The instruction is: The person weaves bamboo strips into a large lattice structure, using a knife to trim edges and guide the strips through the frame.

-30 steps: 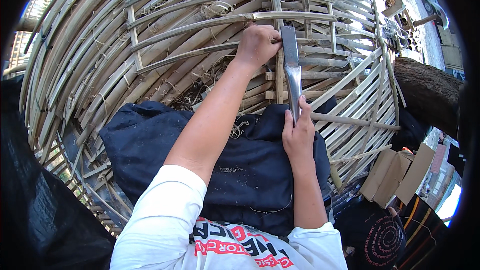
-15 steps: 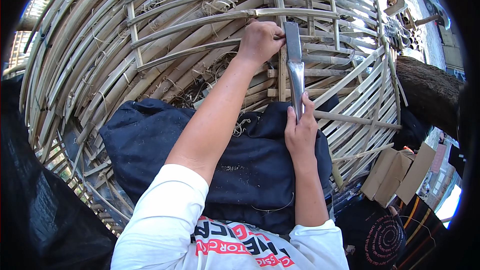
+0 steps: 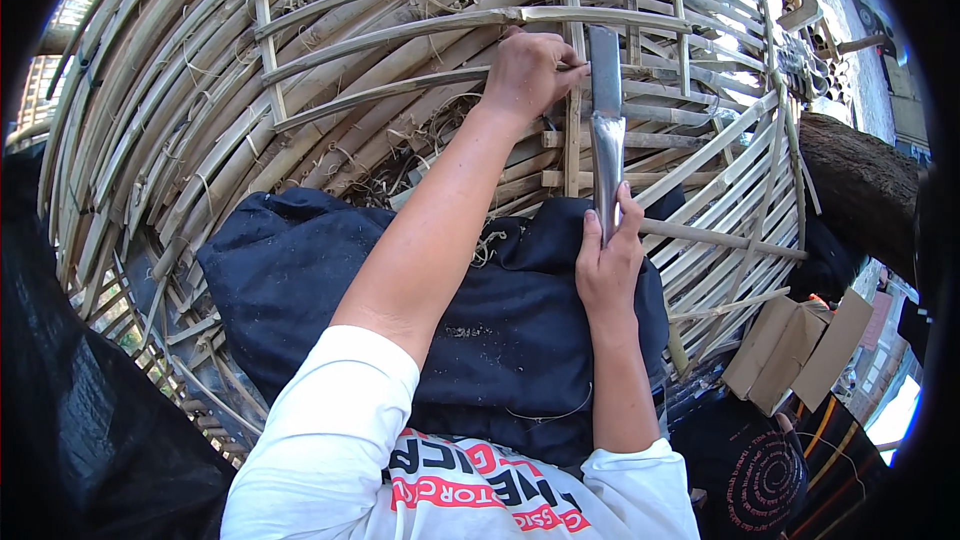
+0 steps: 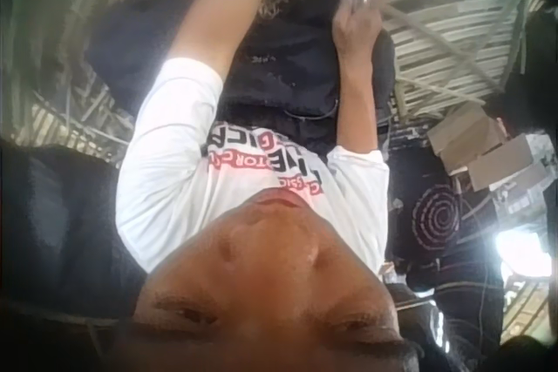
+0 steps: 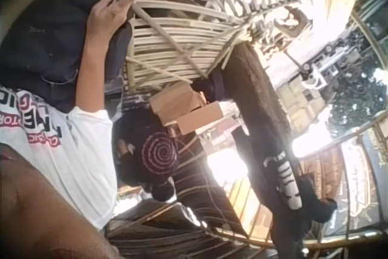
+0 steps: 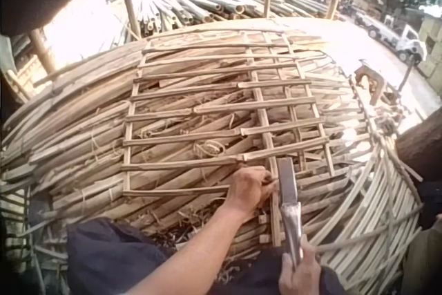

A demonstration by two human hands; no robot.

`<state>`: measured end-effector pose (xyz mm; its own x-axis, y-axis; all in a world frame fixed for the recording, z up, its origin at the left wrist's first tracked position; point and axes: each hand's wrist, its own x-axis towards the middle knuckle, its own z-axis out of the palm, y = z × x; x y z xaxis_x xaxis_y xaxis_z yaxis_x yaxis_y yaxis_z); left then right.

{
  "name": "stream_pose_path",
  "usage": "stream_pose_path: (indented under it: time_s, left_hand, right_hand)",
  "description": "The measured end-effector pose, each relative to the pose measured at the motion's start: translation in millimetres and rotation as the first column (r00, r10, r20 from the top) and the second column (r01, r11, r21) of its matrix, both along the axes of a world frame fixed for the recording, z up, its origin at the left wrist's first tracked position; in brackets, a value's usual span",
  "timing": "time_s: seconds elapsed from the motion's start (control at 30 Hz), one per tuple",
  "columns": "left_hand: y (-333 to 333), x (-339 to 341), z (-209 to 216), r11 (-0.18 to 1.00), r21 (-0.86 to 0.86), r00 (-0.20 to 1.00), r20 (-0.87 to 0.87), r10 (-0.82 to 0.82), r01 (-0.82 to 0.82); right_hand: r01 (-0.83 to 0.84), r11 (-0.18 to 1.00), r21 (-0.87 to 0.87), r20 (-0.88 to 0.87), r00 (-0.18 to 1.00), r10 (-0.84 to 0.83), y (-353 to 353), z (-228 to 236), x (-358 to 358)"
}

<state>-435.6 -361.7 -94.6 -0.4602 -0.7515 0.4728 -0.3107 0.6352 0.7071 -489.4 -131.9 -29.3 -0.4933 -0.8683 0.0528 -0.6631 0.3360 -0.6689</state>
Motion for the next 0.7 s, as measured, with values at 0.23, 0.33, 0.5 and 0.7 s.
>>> stream_pose_path:
  time_s: [0.23,0.33,0.5,0.7]
  left_hand:
    - [-2.5,-3.9,-4.3,0.999,-0.03,1.0,0.012,-0.014,0.015]
    - [-1.4,-4.5,-6.3,1.0,-0.027,1.0,0.0,0.002,-0.002]
    - [-2.6,-3.6,0.9,0.998,-0.064,0.999,0.022,-0.025,0.026]
    - [5.4,7.8,39.6,0.96,0.199,0.957,0.176,-0.233,0.197]
  right_hand:
    - [0.038,0.995,-0.096,0.022,0.999,-0.036,1.3,-5.9,-4.2]
    - [0.163,0.986,0.044,0.251,0.953,-0.168,-3.6,9.0,-1.3]
    - [0.154,0.985,-0.081,0.094,0.985,-0.146,-3.8,-5.9,-9.6]
    - [0.136,0.988,-0.078,0.081,0.988,-0.13,-1.4,-10.7,-9.3]
